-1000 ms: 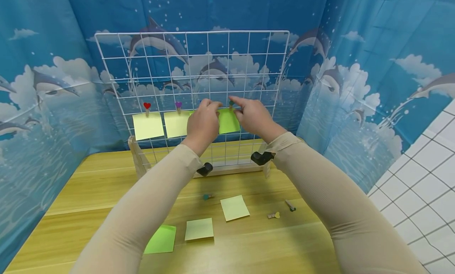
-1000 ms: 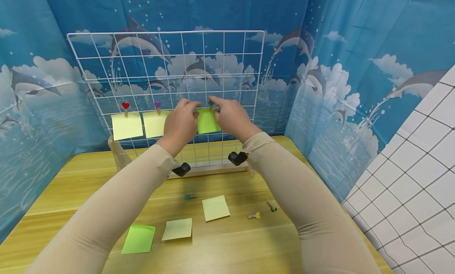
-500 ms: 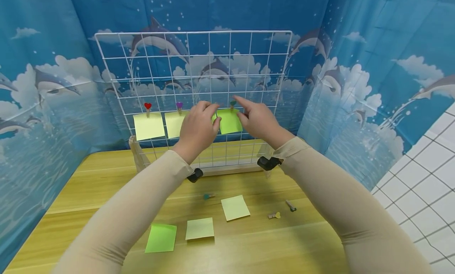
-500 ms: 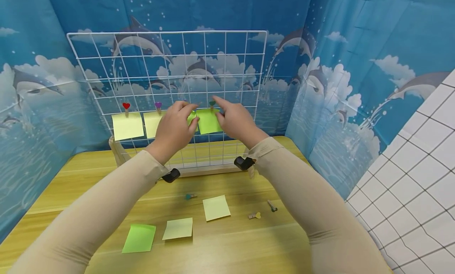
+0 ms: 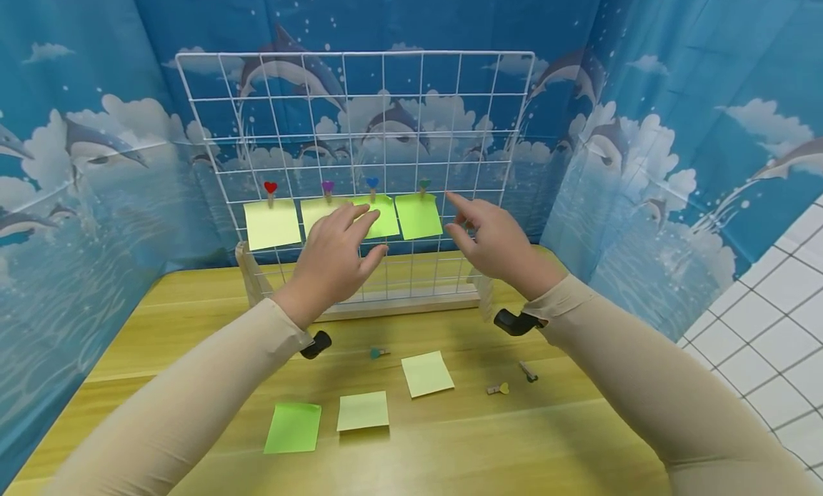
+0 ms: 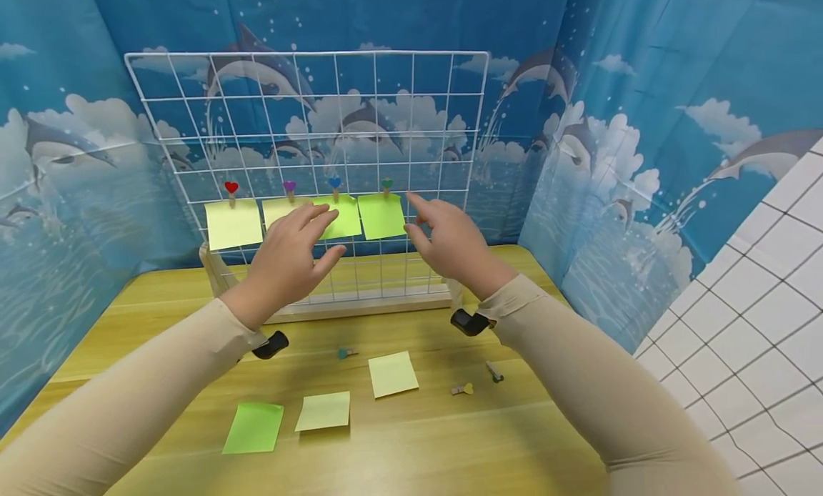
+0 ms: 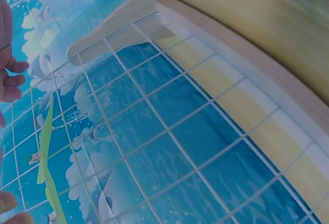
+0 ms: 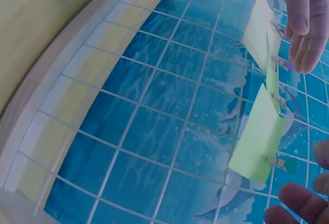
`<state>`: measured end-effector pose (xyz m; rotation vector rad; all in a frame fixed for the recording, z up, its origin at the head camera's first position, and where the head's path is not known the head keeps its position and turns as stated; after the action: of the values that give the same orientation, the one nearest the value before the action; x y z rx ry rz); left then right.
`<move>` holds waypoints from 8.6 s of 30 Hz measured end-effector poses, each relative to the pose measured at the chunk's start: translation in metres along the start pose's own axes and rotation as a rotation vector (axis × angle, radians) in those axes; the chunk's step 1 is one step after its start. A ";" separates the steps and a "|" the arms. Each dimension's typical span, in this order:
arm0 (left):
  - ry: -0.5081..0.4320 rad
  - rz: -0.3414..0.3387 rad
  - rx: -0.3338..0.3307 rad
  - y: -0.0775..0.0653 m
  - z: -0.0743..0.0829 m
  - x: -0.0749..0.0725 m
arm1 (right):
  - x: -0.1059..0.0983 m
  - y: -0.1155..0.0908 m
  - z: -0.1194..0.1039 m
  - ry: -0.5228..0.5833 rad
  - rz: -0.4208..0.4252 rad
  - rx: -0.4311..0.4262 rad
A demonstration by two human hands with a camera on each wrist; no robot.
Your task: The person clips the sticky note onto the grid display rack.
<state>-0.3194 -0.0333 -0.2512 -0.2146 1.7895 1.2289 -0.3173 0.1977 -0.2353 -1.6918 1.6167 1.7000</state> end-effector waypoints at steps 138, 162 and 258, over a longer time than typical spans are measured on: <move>-0.153 -0.781 -0.218 -0.237 -0.053 0.051 | 0.077 -0.189 0.124 -0.035 -0.522 0.184; -0.100 -0.696 -0.177 -0.235 -0.052 0.057 | 0.086 -0.196 0.150 0.271 -0.580 0.387; -0.514 -0.254 -0.240 -0.060 0.005 0.012 | 0.088 -0.196 0.156 0.333 -0.572 0.420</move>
<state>-0.2878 -0.0547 -0.2998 -0.2295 1.1376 1.1829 -0.2725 0.3465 -0.4501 -2.0119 1.2981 0.7850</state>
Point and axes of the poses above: each hand's wrist, its own y-axis towards the middle knuckle, its own x-axis out of the palm, z = x × y, the point moved 5 cm from there along y, towards the middle knuckle, and after that the axes turned 5 degrees about y, right-handed, at the moved point
